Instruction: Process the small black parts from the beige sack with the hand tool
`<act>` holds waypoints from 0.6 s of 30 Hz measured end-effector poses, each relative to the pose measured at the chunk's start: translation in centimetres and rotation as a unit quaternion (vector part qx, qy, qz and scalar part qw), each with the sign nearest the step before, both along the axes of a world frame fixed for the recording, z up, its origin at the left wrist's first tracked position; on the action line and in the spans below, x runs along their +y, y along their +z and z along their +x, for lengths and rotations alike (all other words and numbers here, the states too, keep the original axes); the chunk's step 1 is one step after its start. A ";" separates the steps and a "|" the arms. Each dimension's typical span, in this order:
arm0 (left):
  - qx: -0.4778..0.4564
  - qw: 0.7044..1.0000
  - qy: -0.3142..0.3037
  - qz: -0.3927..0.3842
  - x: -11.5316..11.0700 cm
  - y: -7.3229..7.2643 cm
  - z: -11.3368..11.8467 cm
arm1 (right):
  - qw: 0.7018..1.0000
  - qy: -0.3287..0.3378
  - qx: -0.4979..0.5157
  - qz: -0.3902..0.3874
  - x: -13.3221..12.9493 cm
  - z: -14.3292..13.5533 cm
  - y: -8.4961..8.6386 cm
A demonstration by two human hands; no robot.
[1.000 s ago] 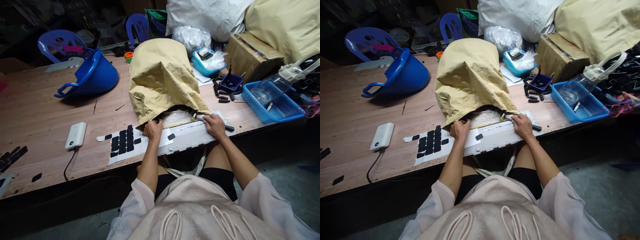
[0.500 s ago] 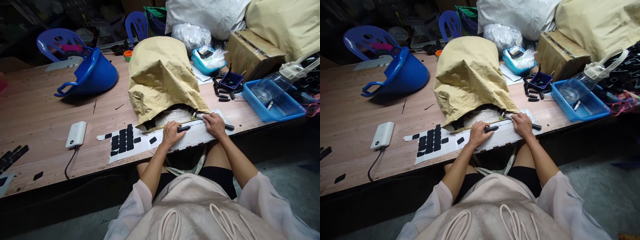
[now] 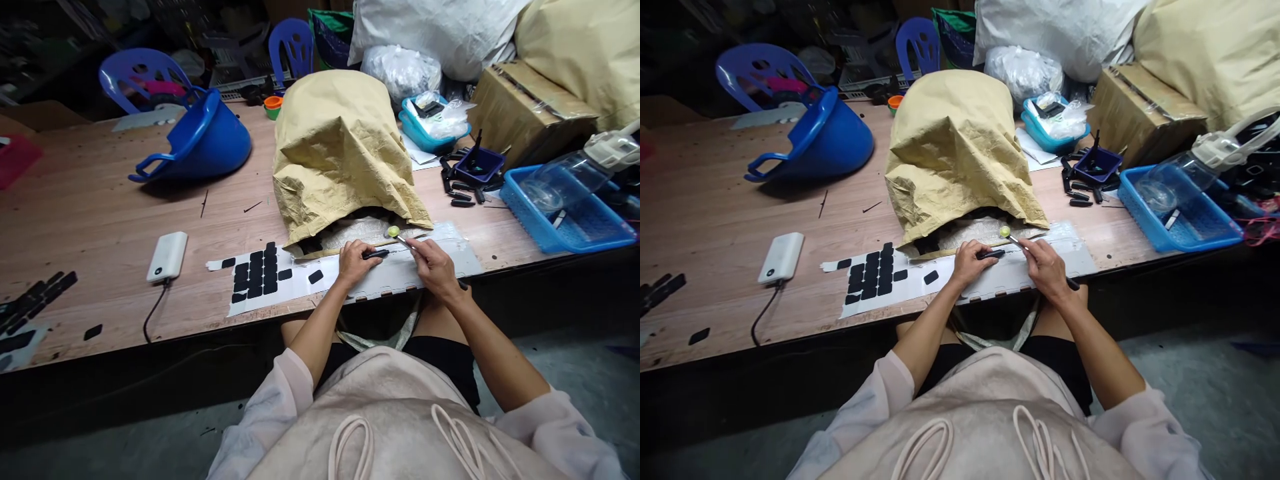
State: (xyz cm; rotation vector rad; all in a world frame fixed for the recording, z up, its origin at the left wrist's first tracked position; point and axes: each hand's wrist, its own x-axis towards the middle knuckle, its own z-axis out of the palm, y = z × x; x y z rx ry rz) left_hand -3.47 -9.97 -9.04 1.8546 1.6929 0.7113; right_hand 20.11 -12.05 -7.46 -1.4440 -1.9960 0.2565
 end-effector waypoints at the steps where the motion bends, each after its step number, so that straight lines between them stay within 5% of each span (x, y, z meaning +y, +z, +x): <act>1: -0.003 1.000 0.004 -0.004 0.0 0.1 0.1 | 1.000 0.013 0.009 -0.011 -0.6 -0.6 0.3; 7: -0.015 1.000 0.016 0.004 -0.1 0.1 0.4 | 1.000 0.015 -0.023 -0.003 -2.8 -2.4 0.8; 18: -0.020 0.999 0.026 0.004 -0.3 0.1 0.6 | 0.998 -0.006 -0.058 0.009 -3.2 -1.2 0.3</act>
